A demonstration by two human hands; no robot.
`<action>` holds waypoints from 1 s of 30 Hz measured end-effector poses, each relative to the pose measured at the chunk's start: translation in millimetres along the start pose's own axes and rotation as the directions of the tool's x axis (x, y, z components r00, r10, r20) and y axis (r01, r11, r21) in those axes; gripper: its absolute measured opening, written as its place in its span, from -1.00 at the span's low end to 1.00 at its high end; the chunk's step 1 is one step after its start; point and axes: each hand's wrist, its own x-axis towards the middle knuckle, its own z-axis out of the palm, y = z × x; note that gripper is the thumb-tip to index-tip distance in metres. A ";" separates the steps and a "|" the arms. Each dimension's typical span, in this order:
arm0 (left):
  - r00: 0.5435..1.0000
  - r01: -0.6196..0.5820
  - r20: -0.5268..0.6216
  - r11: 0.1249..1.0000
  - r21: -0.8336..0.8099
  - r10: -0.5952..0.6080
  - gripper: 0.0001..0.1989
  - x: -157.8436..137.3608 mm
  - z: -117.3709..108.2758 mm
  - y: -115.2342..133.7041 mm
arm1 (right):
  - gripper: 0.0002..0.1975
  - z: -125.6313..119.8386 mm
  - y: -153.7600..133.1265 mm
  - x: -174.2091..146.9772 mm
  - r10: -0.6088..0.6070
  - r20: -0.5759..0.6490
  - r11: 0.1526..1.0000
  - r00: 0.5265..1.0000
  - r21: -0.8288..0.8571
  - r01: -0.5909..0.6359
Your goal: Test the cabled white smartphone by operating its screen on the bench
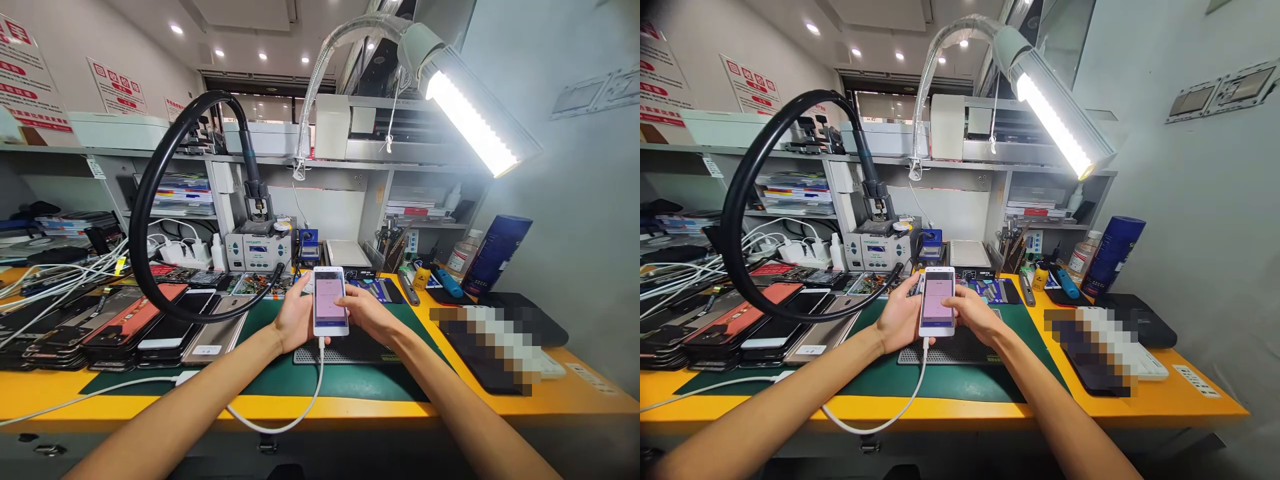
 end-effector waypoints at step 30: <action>1.000 -0.008 -0.020 1.000 -0.003 0.008 -0.17 1.1 -1.7 -1.3 | -0.61 2.0 -2.8 -2.9 -0.034 0.011 0.999 0.999 -0.039 0.034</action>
